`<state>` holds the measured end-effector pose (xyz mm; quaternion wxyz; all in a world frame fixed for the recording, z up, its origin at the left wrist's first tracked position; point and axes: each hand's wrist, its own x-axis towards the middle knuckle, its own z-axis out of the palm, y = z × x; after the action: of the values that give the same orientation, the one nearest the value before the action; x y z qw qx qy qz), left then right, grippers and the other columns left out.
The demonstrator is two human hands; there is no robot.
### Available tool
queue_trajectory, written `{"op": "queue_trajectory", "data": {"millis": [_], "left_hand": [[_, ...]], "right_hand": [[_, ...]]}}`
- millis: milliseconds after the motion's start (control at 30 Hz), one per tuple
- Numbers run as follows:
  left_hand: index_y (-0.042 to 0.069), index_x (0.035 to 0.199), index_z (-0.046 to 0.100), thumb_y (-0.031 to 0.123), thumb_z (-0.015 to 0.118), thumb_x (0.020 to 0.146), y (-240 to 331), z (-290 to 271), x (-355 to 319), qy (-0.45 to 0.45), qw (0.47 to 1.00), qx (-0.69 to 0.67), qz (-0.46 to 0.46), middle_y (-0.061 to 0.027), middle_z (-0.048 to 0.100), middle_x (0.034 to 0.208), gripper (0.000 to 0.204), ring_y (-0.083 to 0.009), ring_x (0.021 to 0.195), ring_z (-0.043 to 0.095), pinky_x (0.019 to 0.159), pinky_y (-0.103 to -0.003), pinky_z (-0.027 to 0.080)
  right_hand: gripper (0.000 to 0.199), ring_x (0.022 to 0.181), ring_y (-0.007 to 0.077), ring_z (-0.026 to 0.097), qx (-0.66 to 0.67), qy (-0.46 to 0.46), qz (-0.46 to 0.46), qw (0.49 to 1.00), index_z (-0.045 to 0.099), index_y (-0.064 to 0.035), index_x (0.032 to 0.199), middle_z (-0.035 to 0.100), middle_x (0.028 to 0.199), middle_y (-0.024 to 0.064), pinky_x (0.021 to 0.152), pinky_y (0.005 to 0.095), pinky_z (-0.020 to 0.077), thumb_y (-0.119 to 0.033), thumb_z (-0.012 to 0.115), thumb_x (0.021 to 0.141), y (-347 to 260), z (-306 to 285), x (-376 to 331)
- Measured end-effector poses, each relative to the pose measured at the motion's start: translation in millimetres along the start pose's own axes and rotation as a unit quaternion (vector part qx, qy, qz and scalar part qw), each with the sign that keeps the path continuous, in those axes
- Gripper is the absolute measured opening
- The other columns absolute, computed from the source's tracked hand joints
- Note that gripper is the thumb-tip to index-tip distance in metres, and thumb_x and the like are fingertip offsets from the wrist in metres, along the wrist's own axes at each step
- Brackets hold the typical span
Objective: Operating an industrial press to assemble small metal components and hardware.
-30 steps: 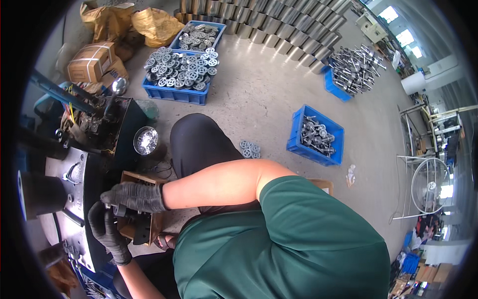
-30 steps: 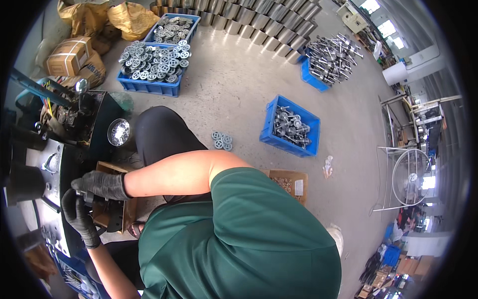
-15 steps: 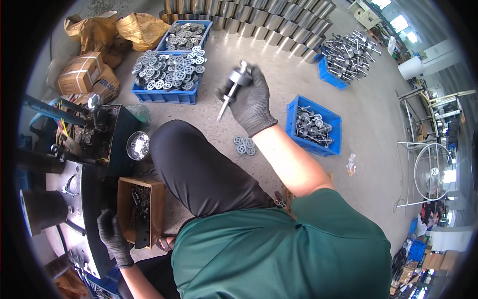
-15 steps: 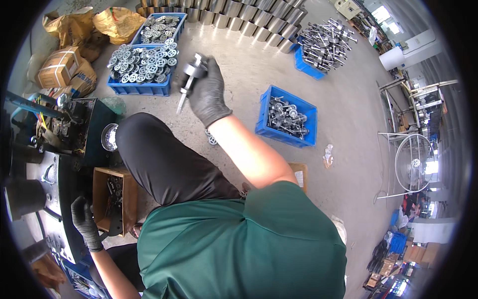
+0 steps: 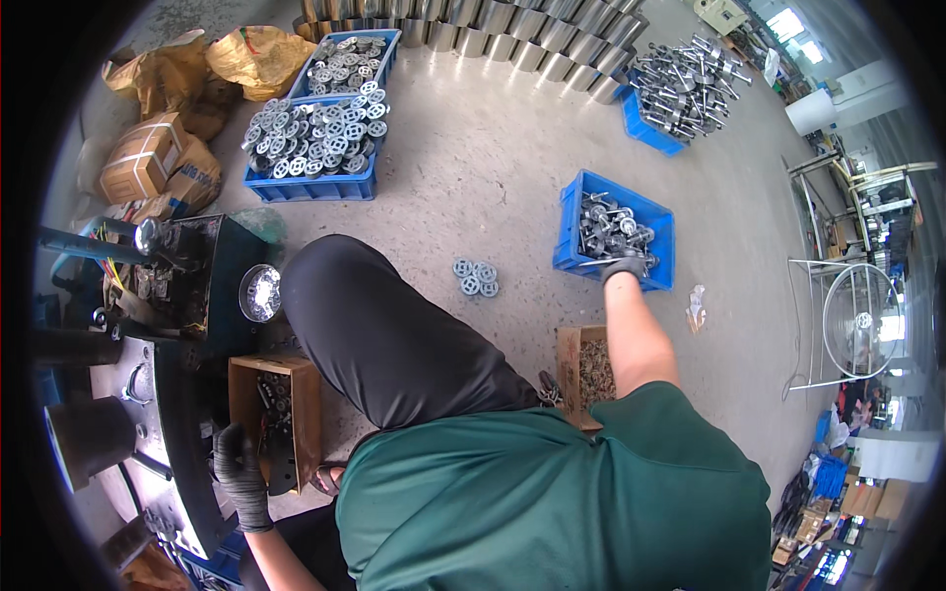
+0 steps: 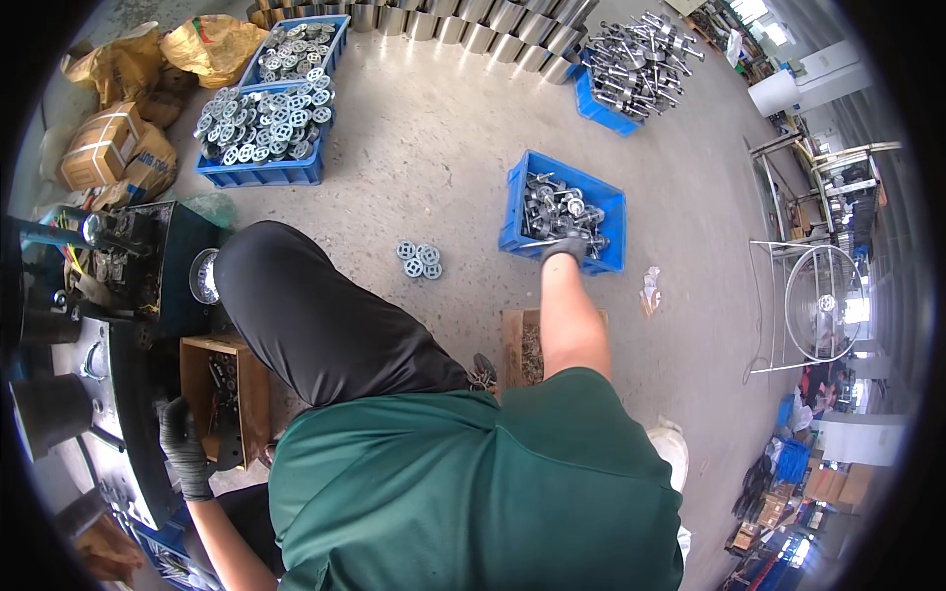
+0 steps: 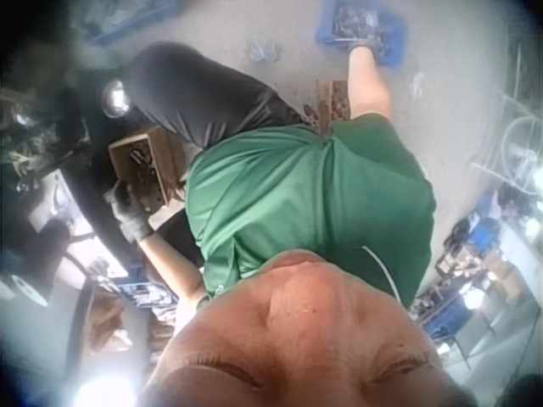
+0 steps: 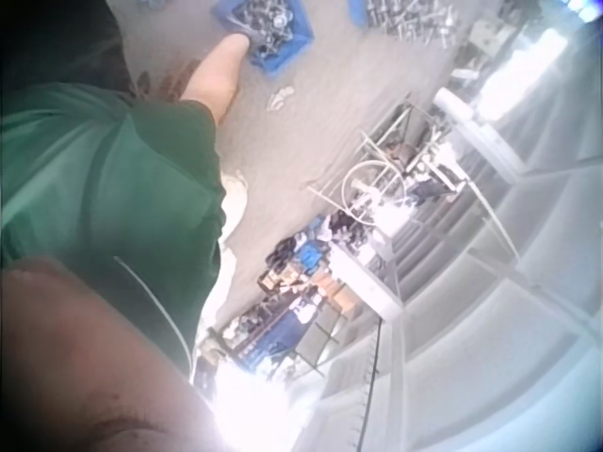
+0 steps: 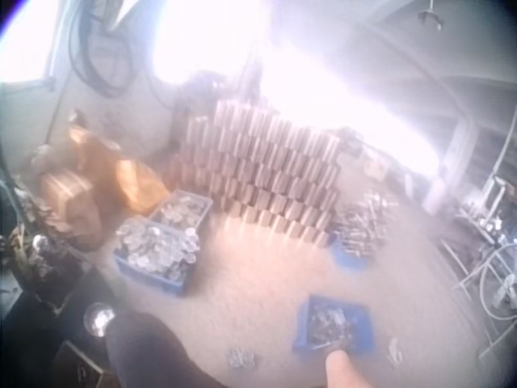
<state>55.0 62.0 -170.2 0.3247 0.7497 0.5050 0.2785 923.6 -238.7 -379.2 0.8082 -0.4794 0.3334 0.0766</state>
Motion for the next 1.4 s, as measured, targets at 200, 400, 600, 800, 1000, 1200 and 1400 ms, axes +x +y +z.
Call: {"op": "queue_trajectory", "data": {"millis": [200, 400, 600, 800, 1000, 1200, 1400], "left_hand": [[0.0, 0.121, 0.064, -0.004, 0.064, 0.095, -1.0, -26.3, -21.4, -0.012, 0.999, 0.021, -0.036, -0.01, 0.063, 0.113, 0.025, -0.0212, 0.109, 0.064, 0.1, -0.034, 0.05], [0.0, 0.119, 0.066, -0.003, 0.063, 0.095, 7.4, 18.6, 24.3, 0.001, 0.998, -0.004, 0.067, -0.0104, 0.067, 0.113, 0.024, -0.0225, 0.108, 0.066, 0.097, -0.034, 0.051], [-0.002, 0.122, 0.067, 0.003, 0.066, 0.096, 39.1, -85.6, -14.1, 0.215, 0.972, -0.042, -0.079, -0.0089, 0.07, 0.115, 0.026, -0.0177, 0.102, 0.068, 0.093, -0.033, 0.054], [0.004, 0.121, 0.068, 0.011, 0.068, 0.096, 24.3, -189.9, -4.1, 0.527, 0.81, -0.249, -0.068, -0.0056, 0.071, 0.106, 0.026, -0.0155, 0.092, 0.067, 0.08, -0.029, 0.052], [0.005, 0.1, 0.063, 0.008, 0.066, 0.092, -66.4, -244.7, -74.9, 0.727, 0.564, -0.377, -0.11, -0.0024, 0.064, 0.083, 0.008, -0.0129, 0.065, 0.061, 0.055, -0.021, 0.051], [0.0, 0.11, 0.053, 0.021, 0.052, 0.098, -98.5, -252.0, -93.4, 0.695, 0.375, -0.591, -0.164, -0.0153, 0.065, 0.098, 0.024, -0.0246, 0.08, 0.07, 0.068, -0.033, 0.066], [0.005, 0.111, 0.056, 0.025, 0.055, 0.1, -115.9, -259.9, -98.5, 0.615, 0.37, -0.677, -0.161, -0.0112, 0.068, 0.095, 0.022, -0.0233, 0.076, 0.07, 0.062, -0.031, 0.063]], "right_hand": [[0.044, 0.104, 0.0345, 0.07, -0.373, 0.186, -0.125, 0.901, 0.067, -0.0007, 0.122, 0.071, 0.122, 0.0209, 0.087, 0.0465, 0.0562, -0.035, 0.052, 0.099, 17.6, 16.4, -63.4], [0.032, 0.085, 0.0324, 0.069, -0.391, -0.079, -0.27, 0.876, 0.07, -0.002, 0.102, 0.075, 0.101, 0.0166, 0.077, 0.0449, 0.0541, -0.032, 0.058, 0.096, 64.2, -4.0, -2.1], [0.022, 0.064, 0.0125, 0.06, -0.374, -0.413, -0.013, 0.83, 0.065, -0.0171, 0.091, 0.067, 0.075, 0.002, 0.057, 0.0306, 0.0465, -0.032, 0.054, 0.103, 229.2, 96.9, -224.6], [0.038, 0.096, 0.0145, 0.068, -0.406, -0.649, -0.137, 0.628, 0.065, -0.0079, 0.129, 0.073, 0.108, 0.0061, 0.086, 0.0305, 0.0538, -0.036, 0.062, 0.103, 178.9, 245.1, -388.2], [0.038, 0.102, 0.0217, 0.068, -0.408, -0.833, -0.255, 0.273, 0.066, 0.0024, 0.125, 0.072, 0.11, 0.0127, 0.091, 0.0331, 0.0533, -0.027, 0.067, 0.101, 204.2, 275.5, -605.5], [0.041, 0.112, 0.0345, 0.069, -0.434, -0.842, -0.287, -0.142, 0.067, 0.0012, 0.124, 0.071, 0.115, 0.0223, 0.097, 0.0414, 0.0547, -0.028, 0.069, 0.096, 222.9, 207.7, -747.9], [0.046, 0.109, 0.0403, 0.068, -0.423, -0.82, -0.269, -0.274, 0.068, -0.0051, 0.128, 0.071, 0.117, 0.0241, 0.1, 0.0457, 0.0527, -0.037, 0.063, 0.096, 285.9, 170.1, -733.4]]}}
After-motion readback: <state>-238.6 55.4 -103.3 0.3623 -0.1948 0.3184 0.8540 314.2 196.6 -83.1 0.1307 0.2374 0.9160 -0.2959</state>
